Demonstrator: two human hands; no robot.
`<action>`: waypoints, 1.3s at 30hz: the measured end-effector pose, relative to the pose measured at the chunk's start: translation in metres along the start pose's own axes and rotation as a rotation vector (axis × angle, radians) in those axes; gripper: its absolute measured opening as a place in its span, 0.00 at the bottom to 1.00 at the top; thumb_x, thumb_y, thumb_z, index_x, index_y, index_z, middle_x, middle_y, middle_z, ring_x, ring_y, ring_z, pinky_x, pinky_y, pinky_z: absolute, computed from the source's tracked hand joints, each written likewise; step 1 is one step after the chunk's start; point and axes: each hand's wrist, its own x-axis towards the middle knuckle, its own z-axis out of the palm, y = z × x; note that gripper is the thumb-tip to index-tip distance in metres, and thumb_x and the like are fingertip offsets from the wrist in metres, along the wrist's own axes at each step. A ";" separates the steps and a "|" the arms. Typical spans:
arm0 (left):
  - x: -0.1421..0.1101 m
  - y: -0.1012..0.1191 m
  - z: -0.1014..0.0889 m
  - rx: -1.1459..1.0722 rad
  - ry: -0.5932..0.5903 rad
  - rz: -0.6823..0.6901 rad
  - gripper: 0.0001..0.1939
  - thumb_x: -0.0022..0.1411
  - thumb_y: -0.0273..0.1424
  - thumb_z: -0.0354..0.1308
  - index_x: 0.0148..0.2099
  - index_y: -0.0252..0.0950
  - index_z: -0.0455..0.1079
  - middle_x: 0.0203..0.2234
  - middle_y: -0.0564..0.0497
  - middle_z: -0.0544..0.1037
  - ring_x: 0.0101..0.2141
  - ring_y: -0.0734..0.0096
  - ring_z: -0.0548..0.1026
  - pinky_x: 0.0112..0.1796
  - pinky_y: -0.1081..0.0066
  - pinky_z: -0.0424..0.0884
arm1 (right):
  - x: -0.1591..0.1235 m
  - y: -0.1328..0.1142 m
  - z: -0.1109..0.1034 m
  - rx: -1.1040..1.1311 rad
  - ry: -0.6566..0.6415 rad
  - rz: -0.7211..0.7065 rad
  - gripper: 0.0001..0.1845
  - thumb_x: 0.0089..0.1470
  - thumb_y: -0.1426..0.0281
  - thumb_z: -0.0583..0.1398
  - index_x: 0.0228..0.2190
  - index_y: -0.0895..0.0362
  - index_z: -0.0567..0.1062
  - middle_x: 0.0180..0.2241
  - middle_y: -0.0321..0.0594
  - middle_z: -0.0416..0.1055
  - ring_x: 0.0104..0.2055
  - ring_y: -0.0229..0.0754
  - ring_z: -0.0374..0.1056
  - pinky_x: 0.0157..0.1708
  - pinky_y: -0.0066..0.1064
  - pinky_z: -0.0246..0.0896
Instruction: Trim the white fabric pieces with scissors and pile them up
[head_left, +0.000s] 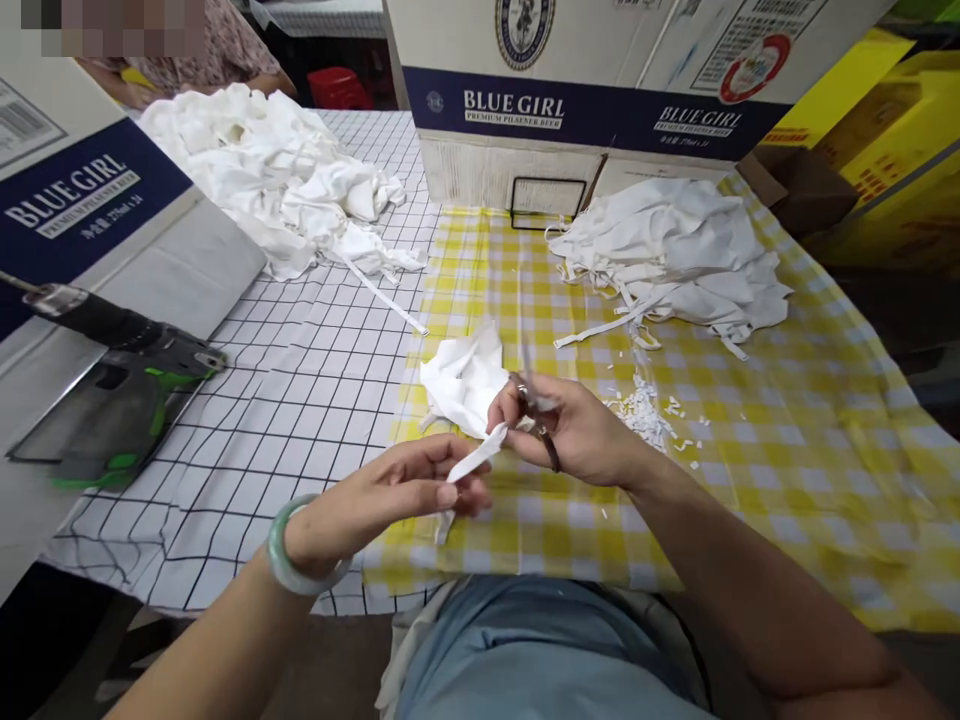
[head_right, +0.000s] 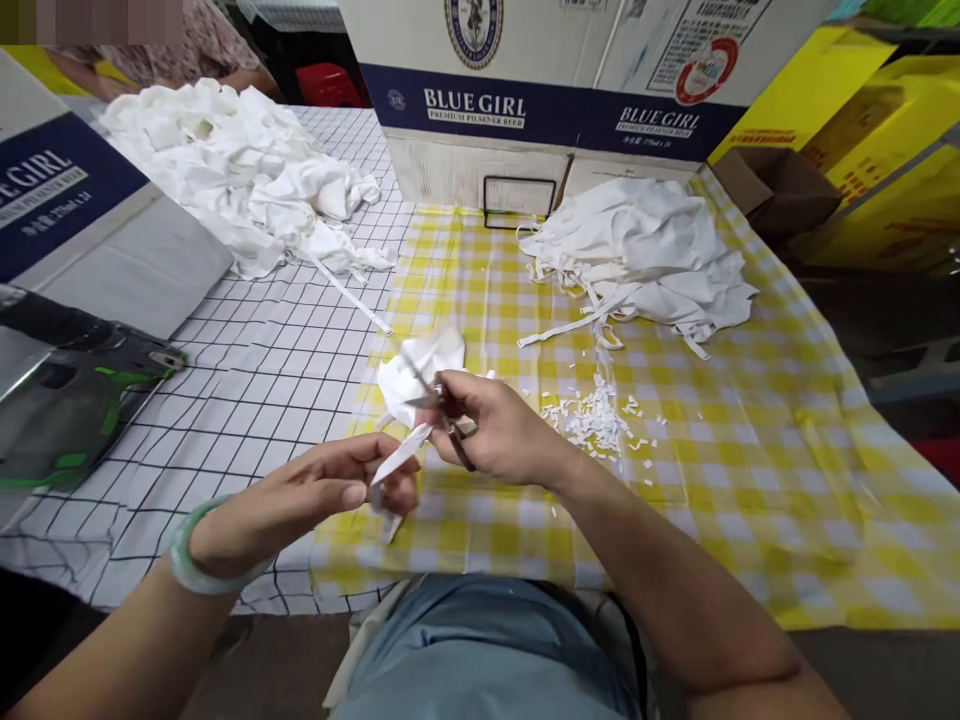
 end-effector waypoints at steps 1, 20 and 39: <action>0.000 -0.005 0.004 -0.059 0.010 -0.001 0.10 0.62 0.38 0.58 0.40 0.36 0.73 0.34 0.44 0.76 0.33 0.65 0.73 0.34 0.66 0.71 | 0.002 -0.004 -0.001 -0.052 -0.068 -0.010 0.05 0.48 0.75 0.62 0.29 0.56 0.69 0.30 0.34 0.69 0.32 0.36 0.65 0.33 0.28 0.61; 0.044 -0.031 0.049 -0.163 0.475 0.351 0.13 0.66 0.35 0.55 0.32 0.36 0.75 0.40 0.47 0.70 0.24 0.78 0.63 0.24 0.73 0.63 | -0.030 0.053 0.016 0.087 0.031 0.197 0.20 0.48 0.54 0.66 0.34 0.55 0.72 0.33 0.37 0.71 0.37 0.42 0.68 0.40 0.36 0.65; 0.064 -0.056 0.062 0.143 0.459 0.456 0.14 0.69 0.26 0.47 0.30 0.36 0.67 0.38 0.48 0.65 0.44 0.65 0.66 0.46 0.66 0.64 | -0.064 0.037 -0.008 -0.791 0.151 0.138 0.24 0.45 0.52 0.67 0.18 0.56 0.66 0.20 0.35 0.67 0.27 0.39 0.61 0.34 0.33 0.52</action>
